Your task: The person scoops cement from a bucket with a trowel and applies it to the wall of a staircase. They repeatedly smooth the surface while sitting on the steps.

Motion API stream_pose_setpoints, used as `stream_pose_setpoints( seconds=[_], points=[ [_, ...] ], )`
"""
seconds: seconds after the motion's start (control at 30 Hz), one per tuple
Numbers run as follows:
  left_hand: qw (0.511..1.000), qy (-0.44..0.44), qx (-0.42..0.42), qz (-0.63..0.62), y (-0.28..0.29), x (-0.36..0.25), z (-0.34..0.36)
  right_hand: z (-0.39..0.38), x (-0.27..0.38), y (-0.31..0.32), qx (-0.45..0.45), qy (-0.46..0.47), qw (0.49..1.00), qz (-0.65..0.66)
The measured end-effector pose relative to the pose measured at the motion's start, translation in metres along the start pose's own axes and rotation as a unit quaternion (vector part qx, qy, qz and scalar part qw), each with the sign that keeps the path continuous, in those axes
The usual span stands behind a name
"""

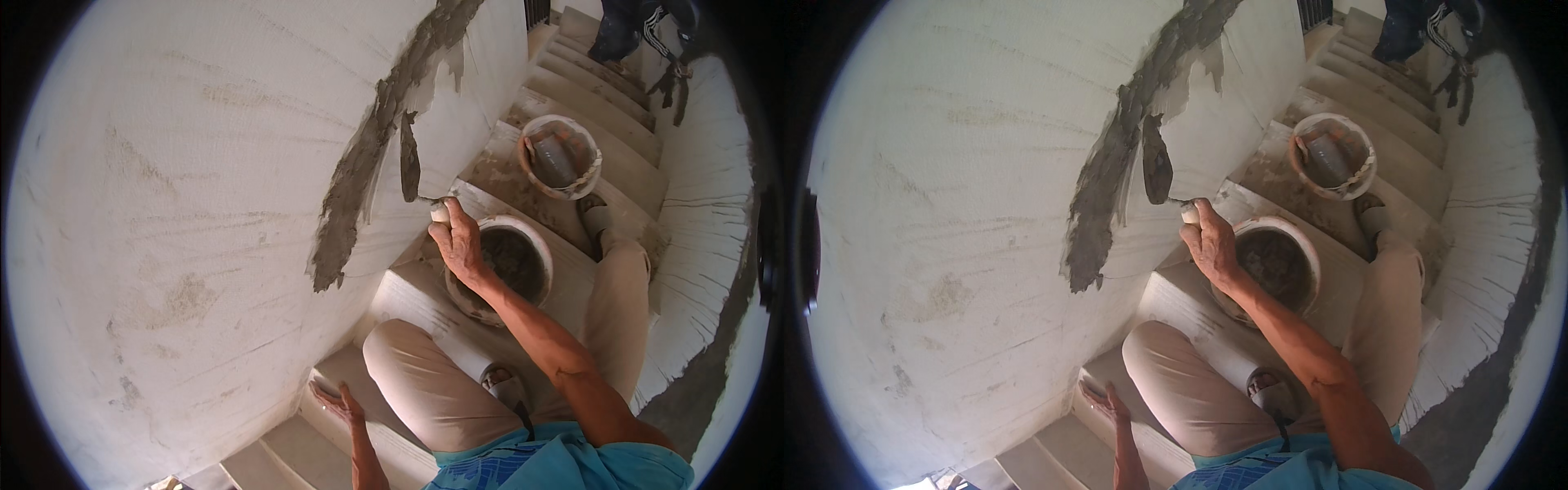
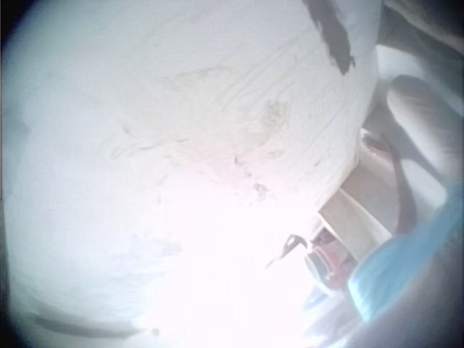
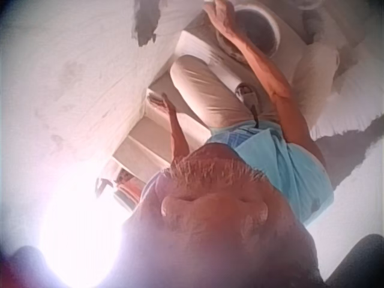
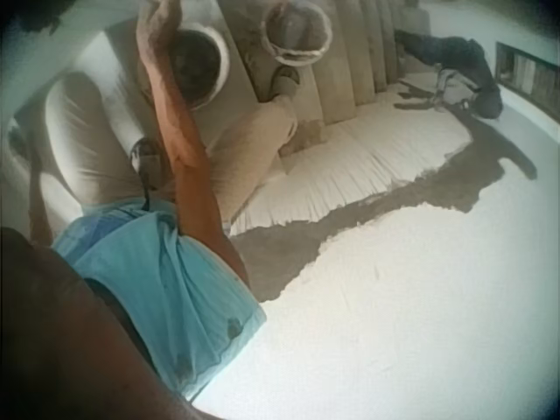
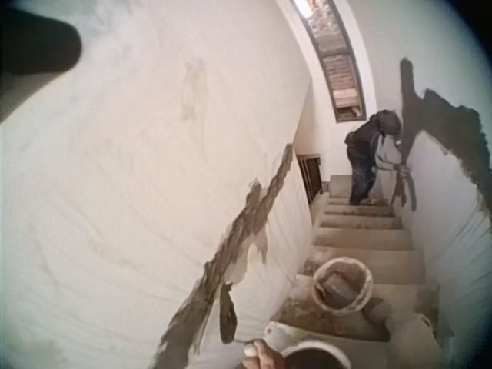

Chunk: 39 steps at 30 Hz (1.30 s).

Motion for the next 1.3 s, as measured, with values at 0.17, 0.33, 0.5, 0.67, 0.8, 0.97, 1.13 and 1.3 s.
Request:
stream_pose_setpoints(
  seconds=[0.17, 0.33, 0.5, 0.67, 0.8, 0.97, 1.13, 1.3],
  points=[
    [1.0, -0.015, -0.007, -0.008, 0.003, 0.0, -0.001, 0.0, 0.005, 0.0, 0.012, -0.001, 1.0, 0.005],
    [1.0, -0.001, -0.005, 0.003, 0.004, -0.003, 0.0, 0.004, 0.004, 0.005, -0.001, 0.007, 1.0, 0.008],
    [1.0, -0.014, -0.011, -0.007, 0.001, 0.005, 0.0, 0.023, 0.009, 0.019, -0.018, 0.01, 0.999, 0.037],
    [1.0, -0.004, -0.009, 0.004, -0.001, 0.008, 0.001, 0.046, -0.014, 0.037, -0.049, 0.008, 0.999, -0.01],
    [1.0, -0.004, -0.007, 0.007, 0.0, 0.007, 0.001, 0.082, -0.021, 0.051, -0.06, -0.013, 0.998, 0.0],
    [1.0, -0.005, -0.002, 0.012, -0.002, 0.006, 0.002, 0.117, -0.032, 0.062, -0.087, 0.01, 0.996, -0.034],
    [1.0, -0.002, -0.001, 0.019, 0.0, 0.007, 0.002, 0.136, -0.03, 0.061, -0.087, -0.016, 0.996, 0.005],
    [1.0, -0.008, -0.006, 0.016, 0.0, 0.008, 0.001, 0.147, -0.032, 0.057, -0.068, -0.048, 0.997, -0.008]
  ],
)
Point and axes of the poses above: each hand's wrist, its own z-axis towards the middle knuckle, its own y-axis out of the back of the hand, x = y × z, the point moved 6 cm from there along z, towards the middle knuckle, and after that the axes turned 5 degrees about y, right-handed, at the moved point
